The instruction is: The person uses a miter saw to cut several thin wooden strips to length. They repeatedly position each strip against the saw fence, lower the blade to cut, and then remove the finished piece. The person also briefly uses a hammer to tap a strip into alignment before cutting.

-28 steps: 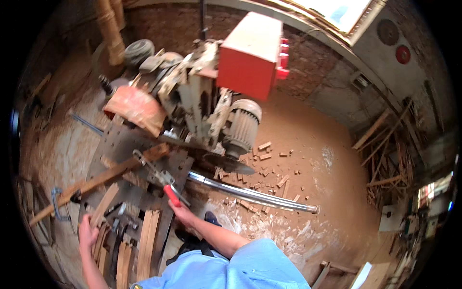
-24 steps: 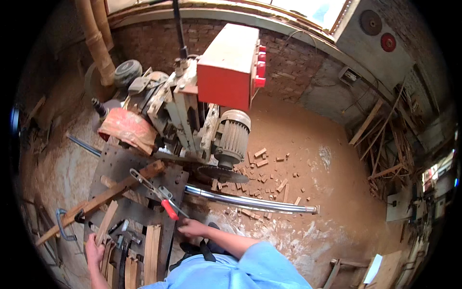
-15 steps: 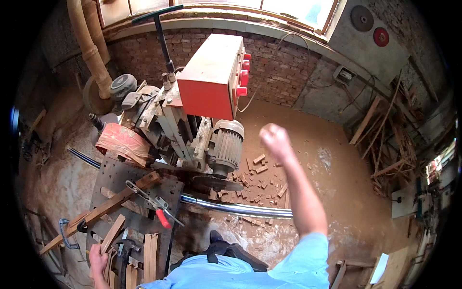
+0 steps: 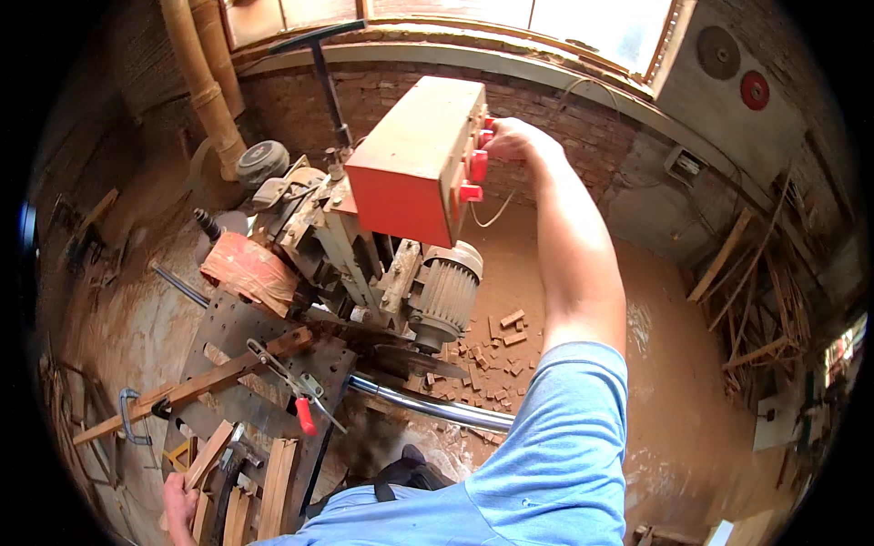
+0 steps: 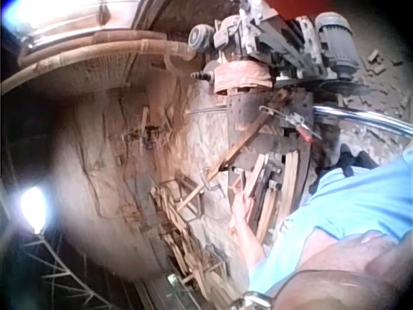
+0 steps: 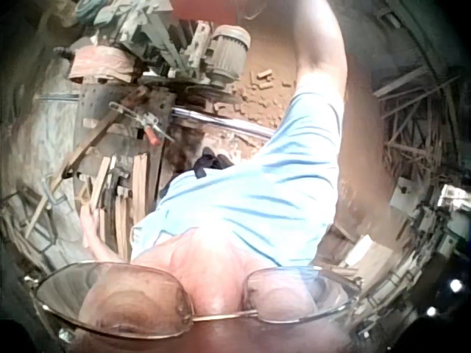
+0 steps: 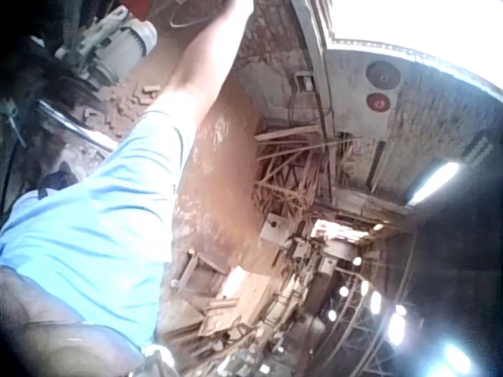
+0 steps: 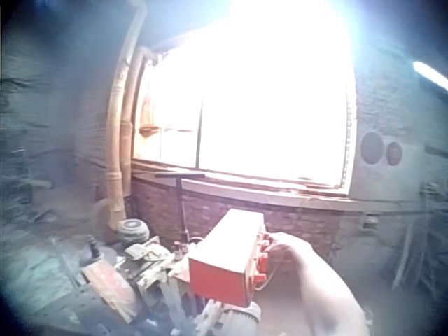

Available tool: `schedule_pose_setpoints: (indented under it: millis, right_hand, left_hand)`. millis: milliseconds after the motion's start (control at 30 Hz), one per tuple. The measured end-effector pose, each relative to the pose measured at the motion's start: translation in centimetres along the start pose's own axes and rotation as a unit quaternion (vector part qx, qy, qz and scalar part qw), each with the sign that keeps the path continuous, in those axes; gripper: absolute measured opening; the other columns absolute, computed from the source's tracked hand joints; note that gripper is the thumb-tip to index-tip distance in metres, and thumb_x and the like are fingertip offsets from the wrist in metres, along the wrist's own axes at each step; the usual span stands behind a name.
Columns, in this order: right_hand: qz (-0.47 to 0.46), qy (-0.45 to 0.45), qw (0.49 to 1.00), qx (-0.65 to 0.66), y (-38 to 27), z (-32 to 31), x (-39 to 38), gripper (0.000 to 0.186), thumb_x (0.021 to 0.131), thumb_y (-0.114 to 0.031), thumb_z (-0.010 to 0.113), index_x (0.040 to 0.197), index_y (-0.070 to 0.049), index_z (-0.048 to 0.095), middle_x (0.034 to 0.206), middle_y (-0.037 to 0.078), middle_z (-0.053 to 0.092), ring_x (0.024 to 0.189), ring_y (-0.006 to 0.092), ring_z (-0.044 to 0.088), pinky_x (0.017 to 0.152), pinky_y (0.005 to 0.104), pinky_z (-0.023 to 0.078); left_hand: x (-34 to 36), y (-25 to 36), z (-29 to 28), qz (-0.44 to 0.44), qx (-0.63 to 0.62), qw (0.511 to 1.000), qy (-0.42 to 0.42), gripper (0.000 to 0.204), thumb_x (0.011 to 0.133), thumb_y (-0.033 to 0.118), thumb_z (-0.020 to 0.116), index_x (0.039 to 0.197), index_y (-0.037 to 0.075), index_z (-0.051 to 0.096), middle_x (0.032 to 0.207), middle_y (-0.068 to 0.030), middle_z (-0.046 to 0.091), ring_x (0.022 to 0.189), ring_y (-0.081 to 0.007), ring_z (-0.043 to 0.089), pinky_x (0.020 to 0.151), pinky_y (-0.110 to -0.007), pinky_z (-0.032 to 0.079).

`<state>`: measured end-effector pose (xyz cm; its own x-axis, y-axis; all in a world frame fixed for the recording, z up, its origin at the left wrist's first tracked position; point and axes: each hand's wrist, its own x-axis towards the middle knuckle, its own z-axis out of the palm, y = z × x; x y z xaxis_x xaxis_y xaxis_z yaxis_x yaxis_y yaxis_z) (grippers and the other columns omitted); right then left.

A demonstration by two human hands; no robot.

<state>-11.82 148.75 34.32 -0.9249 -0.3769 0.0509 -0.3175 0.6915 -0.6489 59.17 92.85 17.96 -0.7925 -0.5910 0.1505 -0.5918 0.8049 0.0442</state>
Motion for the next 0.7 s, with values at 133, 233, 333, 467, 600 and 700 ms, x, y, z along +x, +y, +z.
schedule_pose_setpoints:
  millis: [133, 233, 333, 467, 600, 700]
  right_hand:
    - [0.098, -0.027, 0.984, -0.148, 1.7, 0.2, 5.1, 0.015, 0.086, -0.026, 0.066, 0.081, -0.013, 0.070, 0.069, 0.003, 0.064, 0.059, 0.0147, 0.059, 0.050, 0.0331, 0.047]
    - [0.000, 0.049, 0.979, 0.199, 6.7, 1.3, 7.5, 0.021, 0.090, -0.025, 0.060, 0.089, -0.009, 0.073, 0.077, 0.007, 0.068, 0.068, 0.0180, 0.061, 0.061, 0.0362, 0.047]
    - [-0.009, 0.092, 0.988, 0.122, 5.5, 3.6, 5.3, 0.029, 0.093, -0.023, 0.053, 0.103, -0.005, 0.073, 0.097, 0.005, 0.071, 0.083, 0.0117, 0.065, 0.076, 0.0289, 0.050]
    - [-0.186, 0.141, 0.970, -0.067, 11.5, 0.0, 4.9, 0.049, 0.098, -0.023, 0.060, 0.138, 0.000, 0.047, 0.115, 0.009, 0.068, 0.107, 0.0128, 0.062, 0.091, 0.0298, 0.050]
    - [-0.109, 0.188, 0.976, 0.032, 15.6, -1.3, 1.8, 0.038, 0.100, -0.020, 0.056, 0.133, -0.002, 0.053, 0.116, 0.008, 0.064, 0.096, 0.0138, 0.062, 0.081, 0.0271, 0.050]
    - [-0.187, 0.195, 0.958, -0.098, 18.5, 2.8, -5.0, 0.028, 0.098, -0.007, 0.055, 0.125, 0.003, 0.056, 0.120, 0.009, 0.060, 0.080, 0.0112, 0.055, 0.068, 0.0229, 0.047]
  left_hand:
    - [-2.4, -0.5, -1.1, -0.030, 0.019, 0.997, -0.076, 0.042, 0.071, 0.011, 0.065, 0.111, 0.002, 0.060, 0.102, -0.0217, 0.062, 0.097, -0.0414, 0.060, 0.086, -0.046, 0.048]
    - [-3.2, 0.0, -0.8, -0.053, 0.013, 0.997, -0.056, 0.039, 0.075, 0.015, 0.067, 0.112, 0.002, 0.060, 0.107, -0.0200, 0.061, 0.101, -0.0411, 0.058, 0.088, -0.048, 0.047]
    - [-3.8, 0.1, -1.3, -0.027, 0.036, 0.999, -0.021, 0.039, 0.078, 0.019, 0.069, 0.112, 0.002, 0.061, 0.109, -0.0205, 0.064, 0.103, -0.0402, 0.059, 0.090, -0.048, 0.047]
    - [2.2, 1.4, -0.5, 0.003, 0.017, 0.999, -0.034, 0.043, 0.079, 0.021, 0.070, 0.117, 0.003, 0.061, 0.113, -0.0194, 0.065, 0.107, -0.0372, 0.060, 0.089, -0.047, 0.047]
    - [7.2, 2.3, 0.3, 0.032, 0.019, 0.999, -0.001, 0.038, 0.083, 0.022, 0.068, 0.118, 0.008, 0.061, 0.109, -0.0136, 0.066, 0.103, -0.0347, 0.060, 0.087, -0.045, 0.047]
    - [11.4, 2.5, 1.0, 0.062, 0.027, 0.998, 0.008, 0.038, 0.084, 0.025, 0.069, 0.119, 0.010, 0.060, 0.107, -0.0104, 0.065, 0.103, -0.0302, 0.059, 0.087, -0.042, 0.045]
